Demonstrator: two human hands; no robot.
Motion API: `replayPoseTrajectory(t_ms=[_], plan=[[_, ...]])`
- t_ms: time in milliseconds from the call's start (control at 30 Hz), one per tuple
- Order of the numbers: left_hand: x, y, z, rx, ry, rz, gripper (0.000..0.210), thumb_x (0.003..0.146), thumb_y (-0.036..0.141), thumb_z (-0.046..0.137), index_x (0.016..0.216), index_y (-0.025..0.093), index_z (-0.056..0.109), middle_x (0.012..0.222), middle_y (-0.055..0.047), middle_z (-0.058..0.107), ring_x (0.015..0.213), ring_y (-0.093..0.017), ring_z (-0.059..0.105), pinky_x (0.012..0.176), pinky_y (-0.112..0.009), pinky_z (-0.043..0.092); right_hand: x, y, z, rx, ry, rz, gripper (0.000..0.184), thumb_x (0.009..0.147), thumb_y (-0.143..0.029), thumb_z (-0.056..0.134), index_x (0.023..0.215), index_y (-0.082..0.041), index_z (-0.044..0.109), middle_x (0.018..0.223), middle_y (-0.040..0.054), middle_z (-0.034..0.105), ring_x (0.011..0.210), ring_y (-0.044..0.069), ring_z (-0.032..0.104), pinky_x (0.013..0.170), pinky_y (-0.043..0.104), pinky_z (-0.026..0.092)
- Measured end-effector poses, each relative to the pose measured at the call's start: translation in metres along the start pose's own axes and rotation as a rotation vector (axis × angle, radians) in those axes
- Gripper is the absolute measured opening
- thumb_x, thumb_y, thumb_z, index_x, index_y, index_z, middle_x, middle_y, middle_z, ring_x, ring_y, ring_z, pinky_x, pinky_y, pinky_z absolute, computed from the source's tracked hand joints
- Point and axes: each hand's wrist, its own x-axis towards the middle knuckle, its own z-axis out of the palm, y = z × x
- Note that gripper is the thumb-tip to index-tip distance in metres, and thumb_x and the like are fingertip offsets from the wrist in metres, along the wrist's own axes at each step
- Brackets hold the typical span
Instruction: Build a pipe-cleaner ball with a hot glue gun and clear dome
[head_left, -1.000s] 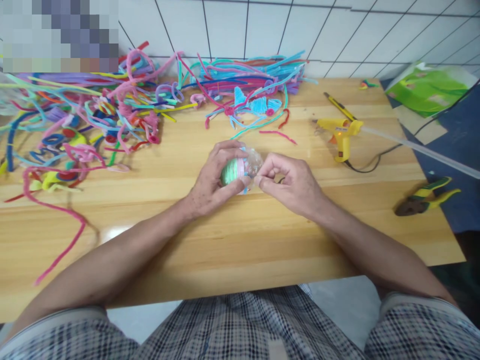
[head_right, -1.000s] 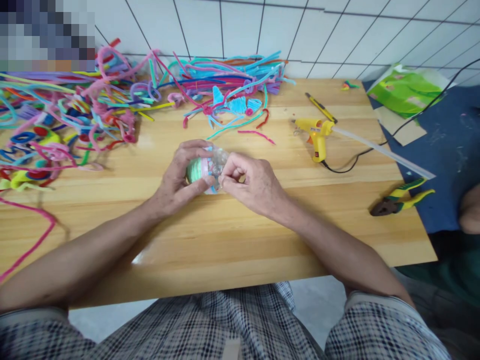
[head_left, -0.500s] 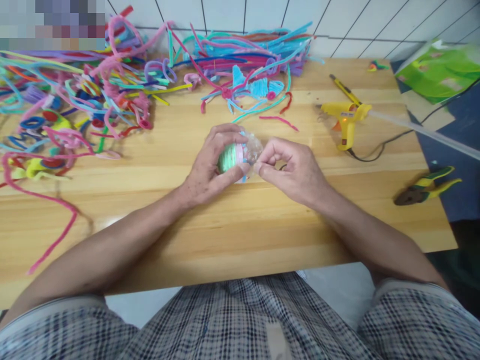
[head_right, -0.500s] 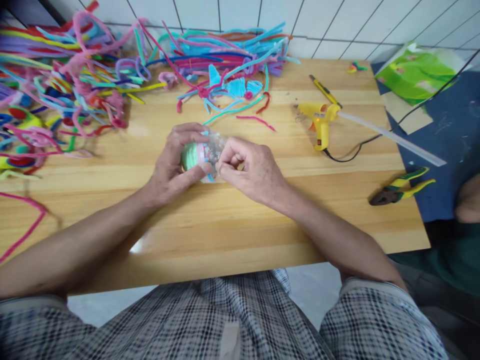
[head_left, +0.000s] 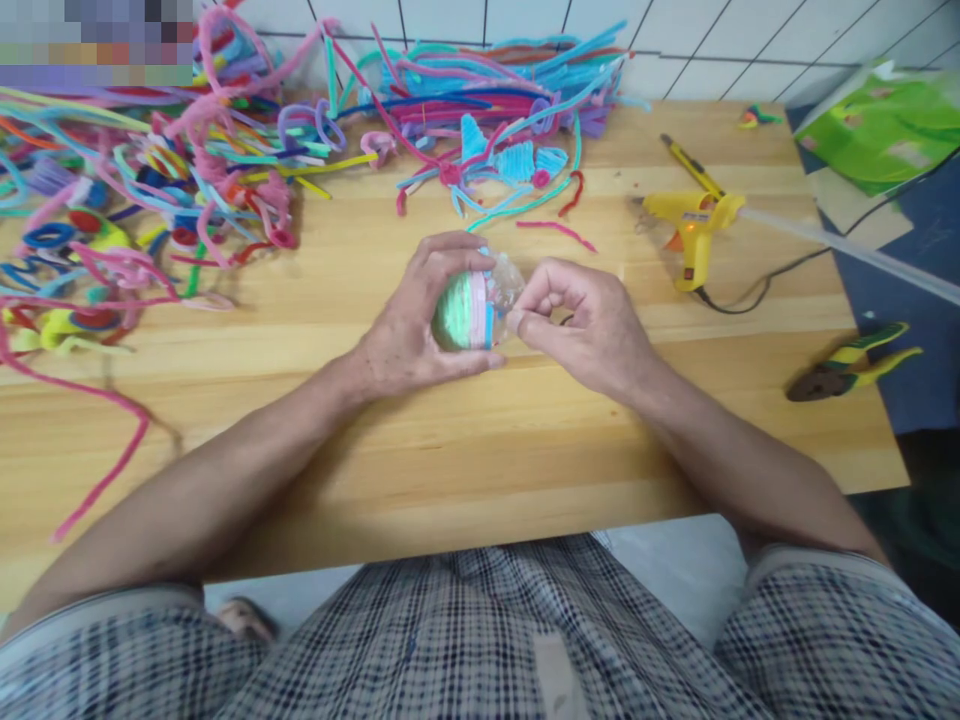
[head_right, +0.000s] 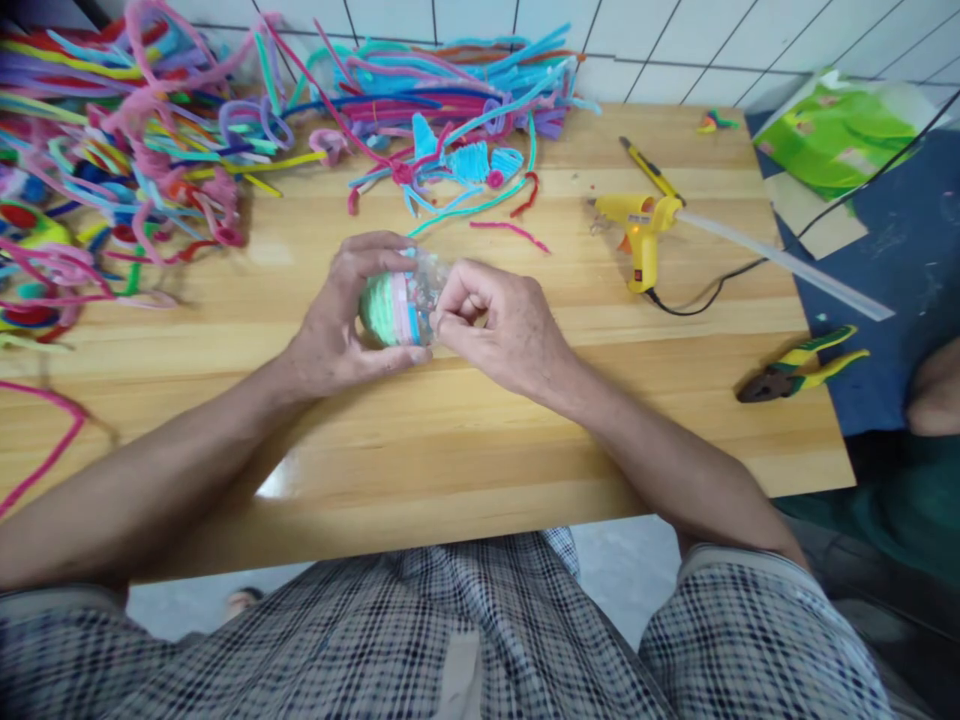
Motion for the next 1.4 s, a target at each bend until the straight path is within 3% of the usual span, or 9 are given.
replayPoseTrajectory(t_ms=[133, 500, 1167, 1400], plan=[[0.002, -0.003, -0.004, 0.03, -0.046, 0.016, 0.096, 0.08, 0.071, 0.093, 0.159, 0.04, 0.048, 0.155, -0.015, 0.059, 0.147, -0.041, 0.06, 0.121, -0.068, 0.056, 0.001, 0.002, -0.001, 0.011, -0.005, -0.006, 0.012, 0.084, -0.018, 0.07, 0.077, -0.022, 0.061, 0.068, -0.0056, 0.059, 0.064, 0.011, 0.05, 0.063, 0.028, 0.039], [-0.004, -0.016, 0.005, -0.009, -0.024, 0.021, 0.093, 0.085, 0.07, 0.09, 0.16, 0.037, 0.047, 0.159, -0.016, 0.056, 0.15, -0.04, 0.057, 0.123, -0.067, 0.053, 0.001, 0.002, -0.001, 0.003, -0.005, 0.012, 0.012, 0.086, -0.022, 0.071, 0.077, -0.022, 0.062, 0.068, -0.0049, 0.059, 0.067, 0.012, 0.052, 0.062, 0.027, 0.037], [-0.002, 0.0, 0.001, 0.027, -0.029, -0.043, 0.067, 0.101, 0.063, 0.074, 0.157, 0.039, 0.048, 0.155, -0.013, 0.059, 0.151, -0.037, 0.057, 0.127, -0.067, 0.049, 0.001, 0.001, 0.0, 0.028, -0.018, 0.042, 0.017, 0.086, -0.026, 0.075, 0.076, -0.023, 0.061, 0.067, -0.0046, 0.059, 0.066, 0.012, 0.051, 0.061, 0.029, 0.036], [0.001, -0.01, -0.004, 0.075, -0.079, 0.072, 0.111, 0.078, 0.079, 0.09, 0.166, 0.032, 0.042, 0.159, -0.02, 0.055, 0.151, -0.043, 0.057, 0.12, -0.073, 0.055, 0.004, 0.005, -0.002, 0.055, 0.004, 0.049, 0.015, 0.086, -0.021, 0.072, 0.077, -0.023, 0.061, 0.067, -0.0056, 0.057, 0.064, 0.011, 0.049, 0.059, 0.028, 0.035]])
